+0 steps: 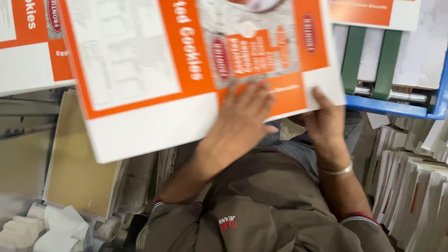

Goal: The person is assembling flat-packed cardboard boxes for cookies. They feed the printed cardboard sheets into a blue folding machine, which creases and folds the material. The person then removes the formed boxes and stacks them.

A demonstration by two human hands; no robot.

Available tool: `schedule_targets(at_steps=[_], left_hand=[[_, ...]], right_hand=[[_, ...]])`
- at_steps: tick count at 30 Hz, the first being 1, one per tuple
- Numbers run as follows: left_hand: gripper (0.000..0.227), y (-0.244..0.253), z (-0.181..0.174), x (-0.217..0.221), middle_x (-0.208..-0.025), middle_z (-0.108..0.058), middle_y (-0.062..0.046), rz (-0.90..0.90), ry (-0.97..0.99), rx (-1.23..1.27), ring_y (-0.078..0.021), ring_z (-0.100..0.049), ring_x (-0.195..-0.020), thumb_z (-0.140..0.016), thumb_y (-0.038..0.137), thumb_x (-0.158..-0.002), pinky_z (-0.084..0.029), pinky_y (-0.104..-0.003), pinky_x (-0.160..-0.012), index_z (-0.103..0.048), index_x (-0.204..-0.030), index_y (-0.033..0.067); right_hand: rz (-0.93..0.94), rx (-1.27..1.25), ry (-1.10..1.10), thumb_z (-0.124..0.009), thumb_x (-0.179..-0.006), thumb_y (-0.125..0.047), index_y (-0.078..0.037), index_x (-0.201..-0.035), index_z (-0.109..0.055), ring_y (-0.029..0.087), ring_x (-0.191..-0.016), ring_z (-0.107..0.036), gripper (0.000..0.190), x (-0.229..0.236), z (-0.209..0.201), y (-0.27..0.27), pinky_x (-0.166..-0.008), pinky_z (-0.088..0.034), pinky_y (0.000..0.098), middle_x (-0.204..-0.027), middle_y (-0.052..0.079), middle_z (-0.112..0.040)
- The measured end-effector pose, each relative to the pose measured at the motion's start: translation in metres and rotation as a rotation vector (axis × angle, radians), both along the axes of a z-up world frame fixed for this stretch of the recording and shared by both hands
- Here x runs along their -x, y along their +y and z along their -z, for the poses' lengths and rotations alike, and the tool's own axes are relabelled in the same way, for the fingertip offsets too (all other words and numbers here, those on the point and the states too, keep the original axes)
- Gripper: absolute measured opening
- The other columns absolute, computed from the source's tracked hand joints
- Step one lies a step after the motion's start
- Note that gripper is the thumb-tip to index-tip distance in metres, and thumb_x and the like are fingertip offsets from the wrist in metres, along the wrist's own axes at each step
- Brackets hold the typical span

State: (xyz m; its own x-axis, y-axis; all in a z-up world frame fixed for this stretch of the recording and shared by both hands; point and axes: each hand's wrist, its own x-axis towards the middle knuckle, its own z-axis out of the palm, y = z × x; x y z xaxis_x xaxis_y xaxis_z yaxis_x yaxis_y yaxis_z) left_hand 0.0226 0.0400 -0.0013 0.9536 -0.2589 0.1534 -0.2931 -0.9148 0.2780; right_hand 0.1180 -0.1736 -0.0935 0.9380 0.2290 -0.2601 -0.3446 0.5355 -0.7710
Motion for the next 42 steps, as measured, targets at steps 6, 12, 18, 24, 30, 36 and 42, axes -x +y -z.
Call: schedule_targets(at_steps=[6,12,18,24,30,36,42], left_hand=[[0.085,0.089,-0.011,0.022,-0.161,-0.041,-0.025,-0.328,-0.112,-0.180,-0.0405,-0.031,-0.152,-0.075,0.056,-0.093,-0.016,-0.065,-0.124,-0.052,-0.151,-0.0009],[0.081,0.163,-0.009,0.017,-0.161,-0.046,-0.024,-0.554,-0.125,-0.246,-0.0392,-0.037,-0.154,-0.082,0.038,-0.097,-0.023,-0.060,-0.128,-0.048,-0.156,-0.0056],[0.054,0.171,-0.005,0.016,-0.148,-0.059,-0.023,-0.512,-0.234,-0.303,-0.0367,-0.052,-0.141,-0.082,0.028,-0.102,-0.040,-0.050,-0.121,-0.060,-0.140,-0.0047],[0.036,0.173,-0.008,0.011,-0.130,-0.069,-0.021,-0.504,-0.330,-0.299,-0.0362,-0.063,-0.132,-0.077,0.020,-0.100,-0.049,-0.048,-0.113,-0.067,-0.128,-0.0014],[0.034,0.172,-0.009,0.010,-0.127,-0.069,-0.020,-0.513,-0.330,-0.309,-0.0359,-0.064,-0.129,-0.077,0.020,-0.100,-0.050,-0.049,-0.111,-0.068,-0.126,-0.0013],[0.039,0.171,-0.007,0.009,-0.132,-0.068,-0.021,-0.515,-0.358,-0.272,-0.0357,-0.063,-0.128,-0.079,0.023,-0.098,-0.050,-0.048,-0.110,-0.068,-0.127,-0.0013],[0.041,0.171,-0.001,0.008,-0.132,-0.068,-0.019,-0.547,-0.371,-0.195,-0.0356,-0.062,-0.127,-0.082,0.023,-0.097,-0.049,-0.048,-0.110,-0.068,-0.127,-0.0008]], right_hand=[[0.335,0.193,-0.124,-0.053,-0.103,0.007,0.010,-0.148,-0.048,0.030,-0.126,-0.069,0.045,-0.034,0.053,-0.097,-0.108,-0.061,0.0418,-0.142,0.020,-0.063],[0.518,0.229,-0.235,-0.045,-0.100,0.013,0.013,-0.147,-0.052,0.035,-0.128,-0.072,0.048,-0.048,0.089,-0.172,-0.113,-0.065,0.0474,-0.143,0.025,-0.064],[0.562,0.297,-0.186,-0.043,-0.101,0.013,0.012,-0.147,-0.050,0.037,-0.129,-0.072,0.046,-0.032,0.092,-0.202,-0.112,-0.065,0.0481,-0.144,0.026,-0.063],[0.556,0.397,-0.112,-0.046,-0.101,0.012,0.012,-0.145,-0.050,0.035,-0.127,-0.072,0.044,0.005,0.086,-0.207,-0.110,-0.066,0.0457,-0.141,0.024,-0.064],[0.520,0.412,-0.187,-0.047,-0.102,0.011,0.014,-0.148,-0.049,0.034,-0.130,-0.070,0.047,0.015,0.066,-0.193,-0.113,-0.063,0.0428,-0.144,0.024,-0.063],[0.481,0.425,-0.306,-0.048,-0.104,0.008,0.015,-0.150,-0.050,0.039,-0.134,-0.073,0.047,-0.038,0.065,-0.187,-0.116,-0.060,0.0480,-0.144,0.028,-0.065],[0.494,0.191,-0.220,-0.052,-0.107,-0.004,0.009,-0.148,-0.053,0.037,-0.127,-0.070,0.043,-0.086,0.092,-0.164,-0.106,-0.064,0.0478,-0.140,0.024,-0.068]])
